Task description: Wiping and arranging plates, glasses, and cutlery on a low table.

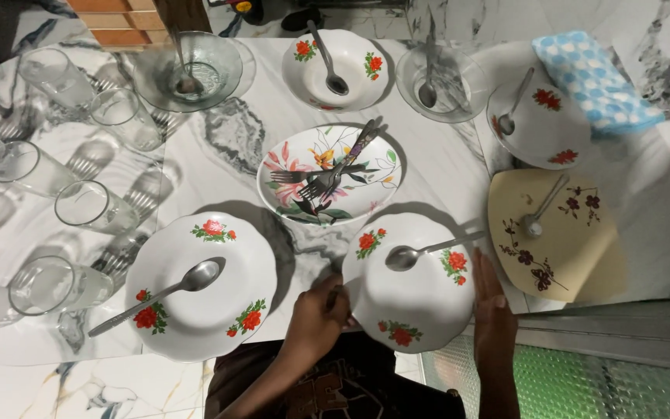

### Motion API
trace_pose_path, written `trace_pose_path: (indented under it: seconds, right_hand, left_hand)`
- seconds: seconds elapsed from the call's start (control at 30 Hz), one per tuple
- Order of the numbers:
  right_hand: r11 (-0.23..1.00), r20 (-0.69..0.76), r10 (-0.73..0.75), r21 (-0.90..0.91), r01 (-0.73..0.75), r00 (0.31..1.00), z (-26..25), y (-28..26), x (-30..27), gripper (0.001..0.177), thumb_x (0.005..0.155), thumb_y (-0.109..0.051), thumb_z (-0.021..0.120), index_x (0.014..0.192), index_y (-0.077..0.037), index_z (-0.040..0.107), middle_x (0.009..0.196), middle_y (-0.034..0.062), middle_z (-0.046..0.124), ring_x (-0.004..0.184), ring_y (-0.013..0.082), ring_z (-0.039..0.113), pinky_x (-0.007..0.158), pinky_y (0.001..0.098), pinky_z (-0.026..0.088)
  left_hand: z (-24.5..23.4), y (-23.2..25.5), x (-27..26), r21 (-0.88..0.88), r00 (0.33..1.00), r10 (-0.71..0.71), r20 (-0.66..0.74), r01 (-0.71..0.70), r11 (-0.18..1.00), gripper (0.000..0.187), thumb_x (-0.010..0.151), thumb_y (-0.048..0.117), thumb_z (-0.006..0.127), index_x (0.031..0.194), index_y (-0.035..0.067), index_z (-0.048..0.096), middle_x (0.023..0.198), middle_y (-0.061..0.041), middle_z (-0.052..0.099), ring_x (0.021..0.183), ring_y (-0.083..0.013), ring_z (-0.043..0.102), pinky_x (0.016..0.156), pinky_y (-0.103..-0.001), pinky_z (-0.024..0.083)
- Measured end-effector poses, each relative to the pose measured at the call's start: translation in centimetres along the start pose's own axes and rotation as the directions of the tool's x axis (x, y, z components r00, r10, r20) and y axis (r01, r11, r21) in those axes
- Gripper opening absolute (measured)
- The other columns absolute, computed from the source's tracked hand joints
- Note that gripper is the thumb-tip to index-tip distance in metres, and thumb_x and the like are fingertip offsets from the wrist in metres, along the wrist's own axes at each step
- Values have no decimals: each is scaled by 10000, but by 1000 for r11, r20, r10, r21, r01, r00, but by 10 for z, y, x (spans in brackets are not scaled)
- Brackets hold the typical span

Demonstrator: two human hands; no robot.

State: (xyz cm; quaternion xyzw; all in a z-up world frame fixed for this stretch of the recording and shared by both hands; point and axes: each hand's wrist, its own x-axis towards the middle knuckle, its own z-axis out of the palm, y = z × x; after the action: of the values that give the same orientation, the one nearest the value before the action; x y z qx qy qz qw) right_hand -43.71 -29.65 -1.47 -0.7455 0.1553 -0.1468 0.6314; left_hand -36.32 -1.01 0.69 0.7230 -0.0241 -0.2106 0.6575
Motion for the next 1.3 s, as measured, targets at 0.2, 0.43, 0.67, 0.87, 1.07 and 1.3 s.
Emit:
trace_pose_path:
  seconds: [0.2,0.43,0.67,0.87,1.07,1.3]
  right_hand:
    - [986,97,-140,104,129,985,25,-16,-4,692,1106,-460,239,1615,1,320,1701,202,321,1518,235,383,1232,354,257]
    - [979,-16,147,-139,-148,989,22,-7,-9,729,1107,-511,259,1660,-53,386,1554,233,565,1165,465,538,1038,445,452]
    - [982,73,-62,-176,74,995,38,-62,0,750,1058,-534,133,1600,-40,293,1665,149,359,1539,294,322,1242,421,212]
    - [972,200,-204,160,174,958,52,-70,64,680,1056,-350,169,1630,16,159,1726,179,206,1616,302,191,1300,416,100]
    - [992,186,-35,128,11,982,93,-95,138,623,1029,-245,232,1584,36,201,1699,193,216,1592,279,208,1268,384,135]
    - [913,283,-225,395,100,932,102,-89,158,715,1048,-385,241,1613,50,183,1732,200,186,1625,301,154,1304,401,112]
  left_hand:
    - [-16,-8,-11,-111,992,-126,-7,124,986,287,1002,82,495,1201,-13,678,732,-100,743,615,-127,696,574,-272,565]
    - [-27,0,-22,-90,985,-167,-46,163,983,349,999,143,524,1316,35,620,798,-88,758,631,-141,719,573,-284,593]
    - [-63,15,-55,172,987,-136,-82,149,974,429,989,243,562,1396,117,615,867,-83,810,629,-165,752,594,-322,612]
    - [-104,74,-31,396,963,21,-267,90,914,294,1009,269,590,1201,106,743,779,-171,768,628,-254,706,616,-385,569]
    - [-149,79,65,686,833,491,-254,-203,699,266,984,195,586,1134,58,757,964,-214,749,781,-391,717,695,-456,559]
    - [-157,73,105,427,877,322,-356,-153,891,434,1082,330,515,1383,43,639,917,-294,678,752,-386,692,681,-436,539]
